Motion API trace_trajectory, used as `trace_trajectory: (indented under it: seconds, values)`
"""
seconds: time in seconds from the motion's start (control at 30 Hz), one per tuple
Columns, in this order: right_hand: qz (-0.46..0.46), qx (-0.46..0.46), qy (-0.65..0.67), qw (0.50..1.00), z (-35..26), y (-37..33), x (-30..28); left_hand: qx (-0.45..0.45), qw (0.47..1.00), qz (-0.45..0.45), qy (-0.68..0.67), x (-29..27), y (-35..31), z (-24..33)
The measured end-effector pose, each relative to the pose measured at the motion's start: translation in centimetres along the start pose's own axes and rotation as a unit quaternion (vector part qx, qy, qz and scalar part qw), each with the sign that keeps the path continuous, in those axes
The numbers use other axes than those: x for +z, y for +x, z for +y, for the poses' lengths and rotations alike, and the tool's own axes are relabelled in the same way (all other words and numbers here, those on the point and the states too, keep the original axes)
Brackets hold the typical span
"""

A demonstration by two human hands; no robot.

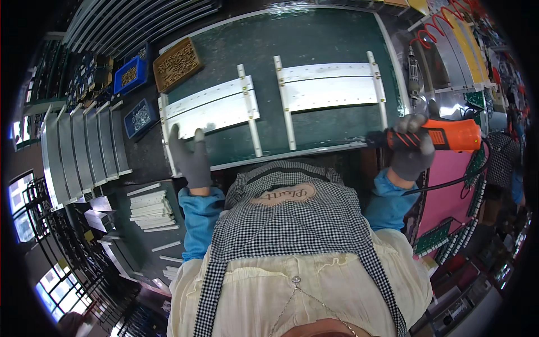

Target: The person assembles metal frame components by joining metal strips and metal plates with screws. The screws are driven into place using an electric screwdriver.

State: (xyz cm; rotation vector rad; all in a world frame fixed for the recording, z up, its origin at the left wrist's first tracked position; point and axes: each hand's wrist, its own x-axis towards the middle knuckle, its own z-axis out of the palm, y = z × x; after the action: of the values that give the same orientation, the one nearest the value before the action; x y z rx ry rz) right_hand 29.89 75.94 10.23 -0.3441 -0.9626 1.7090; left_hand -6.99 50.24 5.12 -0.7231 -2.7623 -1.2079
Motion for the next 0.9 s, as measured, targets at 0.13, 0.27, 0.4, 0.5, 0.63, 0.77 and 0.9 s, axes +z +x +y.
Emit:
trace_trajectory:
  seconds: [0.13, 0.27, 0.4, 0.5, 0.63, 0.77, 0.9]
  values:
    - [-0.062, -0.019, -0.008, 0.998, -6.3, 2.3, -7.0, -0.037, 0.969, -0.129, -0.207, 5.9, -2.7, 7.8]
    - [0.022, 0.049, -0.053, 0.997, -9.6, 2.8, -9.6, -0.093, 0.948, -0.186, -0.239, 10.7, -5.1, 9.9]
    - [0.068, 0.098, -0.207, 0.971, -9.6, 5.2, -10.8, -0.123, 0.945, -0.204, -0.224, 14.0, -6.1, 8.9]
    - [0.069, 0.226, -0.266, 0.935, -8.9, 7.7, -11.9, -0.143, 0.942, -0.205, -0.222, 16.0, -5.7, 8.0]
    - [0.049, 0.250, -0.276, 0.927, -4.4, 10.6, -14.2, -0.166, 0.938, -0.205, -0.224, 17.7, -4.5, 9.1]
    - [0.001, 0.288, -0.323, 0.902, -0.9, 13.2, -15.6, -0.172, 0.942, -0.227, -0.175, 18.5, -3.7, 12.3]
    - [0.004, 0.348, -0.325, 0.879, 1.1, 14.1, -15.1, -0.189, 0.935, -0.237, -0.181, 19.6, -3.2, 12.5]
